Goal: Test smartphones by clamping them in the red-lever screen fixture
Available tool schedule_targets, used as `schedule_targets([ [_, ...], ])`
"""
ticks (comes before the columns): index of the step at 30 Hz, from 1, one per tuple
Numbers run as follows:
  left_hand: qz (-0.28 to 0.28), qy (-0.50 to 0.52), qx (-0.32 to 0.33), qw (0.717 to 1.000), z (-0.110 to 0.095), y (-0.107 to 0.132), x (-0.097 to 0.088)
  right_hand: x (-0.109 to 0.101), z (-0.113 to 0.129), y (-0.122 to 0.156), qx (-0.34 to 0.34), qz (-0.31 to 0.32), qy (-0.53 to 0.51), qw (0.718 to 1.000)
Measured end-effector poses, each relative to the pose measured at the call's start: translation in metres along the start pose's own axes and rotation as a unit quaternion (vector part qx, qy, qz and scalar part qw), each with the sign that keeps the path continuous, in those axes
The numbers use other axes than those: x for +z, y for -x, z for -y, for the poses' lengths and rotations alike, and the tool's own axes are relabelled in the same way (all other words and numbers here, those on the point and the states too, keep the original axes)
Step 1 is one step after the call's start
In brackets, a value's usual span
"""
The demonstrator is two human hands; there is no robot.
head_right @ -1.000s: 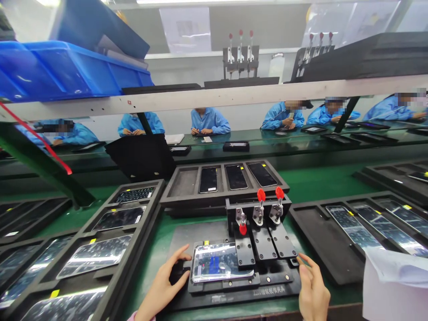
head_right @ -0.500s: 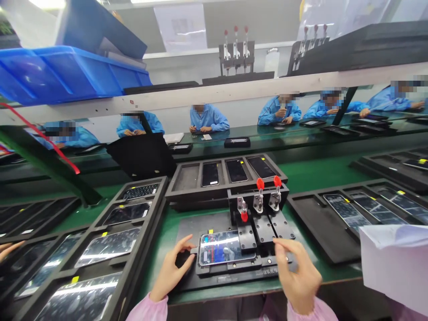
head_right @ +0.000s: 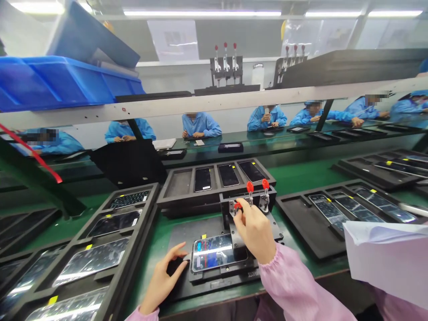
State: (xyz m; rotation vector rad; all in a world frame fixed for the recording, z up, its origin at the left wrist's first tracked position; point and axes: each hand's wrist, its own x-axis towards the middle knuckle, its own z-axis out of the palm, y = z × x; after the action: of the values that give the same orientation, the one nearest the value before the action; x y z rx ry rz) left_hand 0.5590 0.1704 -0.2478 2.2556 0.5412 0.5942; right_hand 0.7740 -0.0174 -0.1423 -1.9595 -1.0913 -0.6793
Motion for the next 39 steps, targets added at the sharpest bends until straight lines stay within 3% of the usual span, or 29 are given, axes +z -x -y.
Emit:
schedule_targets([
  [5, -0.009, -0.025, 0.003, 1.000, -0.002, -0.001, 0.002, -0.027, -0.001, -0.023, 0.047, -0.016, -0.094, 0.994],
  [10, 0.027, -0.039, 0.012, 0.999, -0.005, -0.005, 0.001, -0.036, -0.022, -0.033, 0.011, -0.090, -0.051, 0.995],
  [16, 0.057, -0.013, 0.030, 0.998, -0.022, -0.017, 0.031, -0.024, -0.038, -0.050, -0.010, -0.005, -0.039, 0.999],
  [22, 0.063, -0.006, 0.052, 0.997, -0.037, -0.025, 0.053, -0.028, -0.042, -0.055, -0.005, 0.016, -0.067, 0.998],
  [33, 0.056, -0.051, 0.039, 0.996, -0.029, -0.016, 0.033, -0.037, -0.038, -0.040, -0.019, -0.016, -0.108, 0.994],
  [39, 0.087, -0.041, 0.020, 0.995, -0.030, -0.010, 0.030, -0.037, -0.035, -0.039, -0.031, -0.048, -0.084, 0.995],
])
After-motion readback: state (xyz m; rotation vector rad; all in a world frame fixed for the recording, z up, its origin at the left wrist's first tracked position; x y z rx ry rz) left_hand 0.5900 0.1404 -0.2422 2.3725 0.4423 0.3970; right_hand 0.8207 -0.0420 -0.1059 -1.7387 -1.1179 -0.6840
